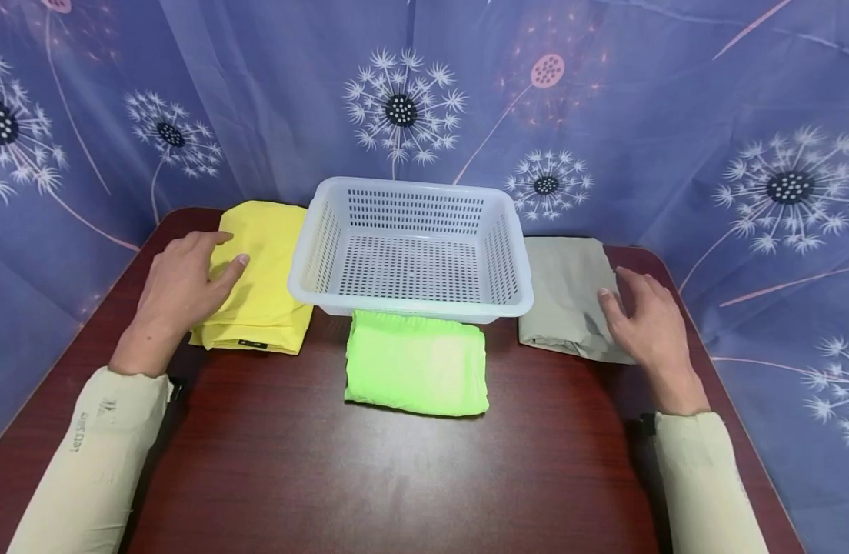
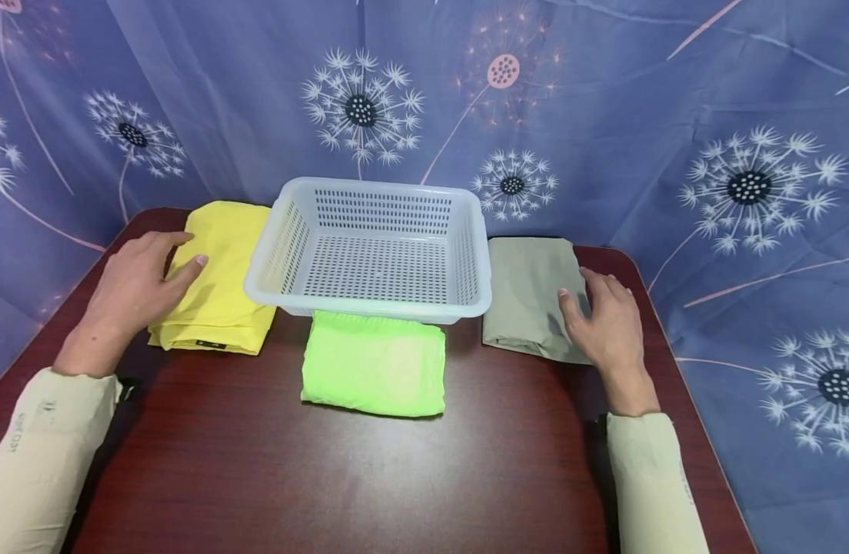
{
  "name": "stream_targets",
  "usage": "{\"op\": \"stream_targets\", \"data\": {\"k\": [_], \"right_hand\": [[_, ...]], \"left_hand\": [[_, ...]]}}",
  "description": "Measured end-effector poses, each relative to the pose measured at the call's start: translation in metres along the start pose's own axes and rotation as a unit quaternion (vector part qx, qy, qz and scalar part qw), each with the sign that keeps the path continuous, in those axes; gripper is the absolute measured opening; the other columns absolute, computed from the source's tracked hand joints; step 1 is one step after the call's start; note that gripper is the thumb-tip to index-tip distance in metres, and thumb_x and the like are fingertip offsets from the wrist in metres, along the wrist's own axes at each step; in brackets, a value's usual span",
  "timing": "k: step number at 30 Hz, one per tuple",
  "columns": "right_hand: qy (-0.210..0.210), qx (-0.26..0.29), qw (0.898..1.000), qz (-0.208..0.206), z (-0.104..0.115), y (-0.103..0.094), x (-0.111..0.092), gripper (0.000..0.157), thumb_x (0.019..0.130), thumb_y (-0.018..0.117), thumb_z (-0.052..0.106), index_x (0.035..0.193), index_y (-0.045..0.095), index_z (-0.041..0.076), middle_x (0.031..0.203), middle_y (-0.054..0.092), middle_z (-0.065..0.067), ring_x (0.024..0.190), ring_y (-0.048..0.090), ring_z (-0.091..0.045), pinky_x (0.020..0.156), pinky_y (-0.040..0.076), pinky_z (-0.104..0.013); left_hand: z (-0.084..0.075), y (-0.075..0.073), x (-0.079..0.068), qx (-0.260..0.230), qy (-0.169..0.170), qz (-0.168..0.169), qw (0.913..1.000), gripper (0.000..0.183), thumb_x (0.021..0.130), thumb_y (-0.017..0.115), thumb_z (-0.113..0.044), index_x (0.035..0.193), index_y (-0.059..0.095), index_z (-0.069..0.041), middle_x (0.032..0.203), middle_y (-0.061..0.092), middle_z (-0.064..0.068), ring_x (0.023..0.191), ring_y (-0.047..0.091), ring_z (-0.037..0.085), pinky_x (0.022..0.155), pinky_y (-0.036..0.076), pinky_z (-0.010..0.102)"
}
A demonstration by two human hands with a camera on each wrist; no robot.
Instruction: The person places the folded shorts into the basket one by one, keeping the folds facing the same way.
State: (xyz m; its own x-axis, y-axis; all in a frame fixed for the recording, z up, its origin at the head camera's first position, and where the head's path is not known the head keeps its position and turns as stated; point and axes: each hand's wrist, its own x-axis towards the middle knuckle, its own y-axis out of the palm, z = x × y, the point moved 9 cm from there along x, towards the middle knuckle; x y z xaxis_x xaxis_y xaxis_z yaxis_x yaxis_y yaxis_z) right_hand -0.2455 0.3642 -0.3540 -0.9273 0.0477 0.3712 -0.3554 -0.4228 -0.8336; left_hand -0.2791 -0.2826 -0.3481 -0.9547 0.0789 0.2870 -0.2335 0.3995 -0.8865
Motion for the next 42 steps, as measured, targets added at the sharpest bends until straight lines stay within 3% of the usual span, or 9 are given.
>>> {"op": "stream_targets", "data": {"k": [19,31,42], "right_hand": [[-0.019,0.004,1.0,0.006,0.013,0.003,0.0,0.054,0.104,0.061,0.033,0.146,0.058,-0.002,0.138,0.062,-0.03,0.13,0.054,-0.05,0.108,0.039,-0.066],[-0.018,0.014,0.999,0.04,0.023,0.011,-0.002,0.056,0.107,0.058,0.035,0.15,0.055,0.0,0.149,0.055,-0.031,0.144,0.043,-0.053,0.115,0.033,-0.07],[-0.016,0.01,0.999,0.048,0.023,0.015,-0.006,0.055,0.106,0.059,0.035,0.15,0.056,0.002,0.151,0.053,-0.031,0.145,0.043,-0.052,0.114,0.033,-0.07]], "left_hand": [[-0.018,0.001,-0.003,-0.03,0.015,0.001,0.9994,0.053,0.108,0.059,-0.036,0.141,0.059,0.005,0.139,0.059,0.03,0.13,0.051,0.051,0.108,0.037,0.066],[-0.028,0.002,-0.005,-0.032,0.025,-0.001,0.9992,0.05,0.106,0.063,-0.034,0.139,0.06,0.004,0.134,0.062,0.027,0.122,0.056,0.047,0.102,0.043,0.064],[-0.037,0.005,-0.006,-0.04,0.035,0.01,0.9985,0.052,0.105,0.065,-0.035,0.14,0.059,0.002,0.13,0.063,0.026,0.12,0.058,0.045,0.098,0.046,0.065]]}}
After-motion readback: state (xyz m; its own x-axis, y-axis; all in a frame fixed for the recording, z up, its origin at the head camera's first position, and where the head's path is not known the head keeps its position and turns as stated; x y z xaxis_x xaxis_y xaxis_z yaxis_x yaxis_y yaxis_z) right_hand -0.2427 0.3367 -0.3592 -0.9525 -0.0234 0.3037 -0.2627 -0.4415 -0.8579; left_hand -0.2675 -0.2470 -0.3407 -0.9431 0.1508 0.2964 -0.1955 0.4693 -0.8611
